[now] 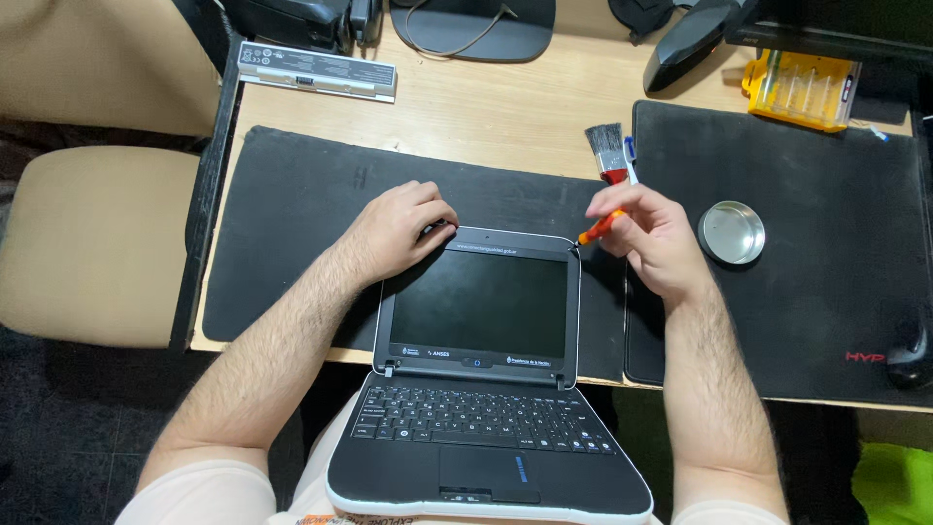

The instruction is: The person removes the battery from the back of a white laptop and places it on the desk. They then flip the laptop over, open the lid, and use a screwdriver to remove screws from the screen bezel. Finally, they detach and lift off the screen bezel.

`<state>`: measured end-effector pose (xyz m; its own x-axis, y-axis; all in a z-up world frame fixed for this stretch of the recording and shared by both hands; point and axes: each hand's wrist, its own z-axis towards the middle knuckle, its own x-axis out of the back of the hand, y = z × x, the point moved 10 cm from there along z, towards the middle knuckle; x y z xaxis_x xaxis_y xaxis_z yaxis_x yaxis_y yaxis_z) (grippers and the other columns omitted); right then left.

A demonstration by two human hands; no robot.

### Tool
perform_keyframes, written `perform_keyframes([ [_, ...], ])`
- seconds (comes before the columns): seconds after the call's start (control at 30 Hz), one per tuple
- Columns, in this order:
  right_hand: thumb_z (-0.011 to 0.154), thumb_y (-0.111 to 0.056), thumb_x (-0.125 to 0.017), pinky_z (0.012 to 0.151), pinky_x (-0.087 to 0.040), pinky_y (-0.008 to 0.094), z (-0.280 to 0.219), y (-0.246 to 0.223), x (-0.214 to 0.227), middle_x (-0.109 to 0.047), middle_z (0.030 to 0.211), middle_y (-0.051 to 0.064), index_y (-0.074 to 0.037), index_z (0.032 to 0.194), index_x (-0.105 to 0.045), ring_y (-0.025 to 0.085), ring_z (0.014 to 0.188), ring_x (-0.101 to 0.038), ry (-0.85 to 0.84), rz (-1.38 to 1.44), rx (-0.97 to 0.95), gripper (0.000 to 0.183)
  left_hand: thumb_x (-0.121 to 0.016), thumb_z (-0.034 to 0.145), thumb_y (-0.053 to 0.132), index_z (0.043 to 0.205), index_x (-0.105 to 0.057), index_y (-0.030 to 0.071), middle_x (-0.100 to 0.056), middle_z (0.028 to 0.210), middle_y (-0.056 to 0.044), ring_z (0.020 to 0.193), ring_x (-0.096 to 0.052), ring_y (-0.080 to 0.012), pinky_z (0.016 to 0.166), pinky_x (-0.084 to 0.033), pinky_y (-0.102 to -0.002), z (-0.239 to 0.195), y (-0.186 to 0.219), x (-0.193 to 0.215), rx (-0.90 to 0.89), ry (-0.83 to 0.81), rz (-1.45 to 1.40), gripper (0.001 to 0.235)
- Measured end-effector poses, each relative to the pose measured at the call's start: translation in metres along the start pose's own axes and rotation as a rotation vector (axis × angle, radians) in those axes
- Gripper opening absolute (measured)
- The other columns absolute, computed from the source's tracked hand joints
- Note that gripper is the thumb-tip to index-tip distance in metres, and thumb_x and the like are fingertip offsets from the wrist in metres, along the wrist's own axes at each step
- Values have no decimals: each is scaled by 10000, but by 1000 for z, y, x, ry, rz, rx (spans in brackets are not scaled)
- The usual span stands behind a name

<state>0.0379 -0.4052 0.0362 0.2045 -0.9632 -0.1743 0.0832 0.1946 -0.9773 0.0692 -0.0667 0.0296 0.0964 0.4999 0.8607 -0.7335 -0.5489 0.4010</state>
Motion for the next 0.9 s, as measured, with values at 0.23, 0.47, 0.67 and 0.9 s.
perform_keyframes([
  [0.23,1241,-309,-694,725,-563,232,-2,9,-2,-759,1151,280,71,1516,-641,138,789,-674,-41,163,-63,471,-809,1162,290,1188,-759,227,-632,1053,-5,1021,-754,-292,918,-652,-475,-1,0,1,10,-3,7,84],
  [0.47,1236,-279,-694,655,-566,249,-3,8,-5,-779,1175,248,72,1425,-777,124,734,-644,-55,40,-29,407,-815,1163,285,1192,-770,210,-641,1046,-26,1020,-761,-310,918,-658,-490,1,1,1,3,-10,16,93],
  [0.67,1094,-364,-895,810,-718,294,-1,25,9,-815,1156,266,43,1398,-682,215,915,-843,-25,86,-70,551,-811,1169,257,1192,-772,194,-641,1041,-31,1023,-766,-316,929,-659,-492,1,1,3,18,-22,-3,78],
  [0.9,1264,-357,-654,756,-578,213,-2,12,-9,-813,1128,225,65,1591,-684,94,794,-672,-34,100,-79,535,-823,1158,274,1190,-777,203,-647,1045,-33,1022,-763,-319,922,-656,-494,0,-1,1,-1,-7,1,90],
])
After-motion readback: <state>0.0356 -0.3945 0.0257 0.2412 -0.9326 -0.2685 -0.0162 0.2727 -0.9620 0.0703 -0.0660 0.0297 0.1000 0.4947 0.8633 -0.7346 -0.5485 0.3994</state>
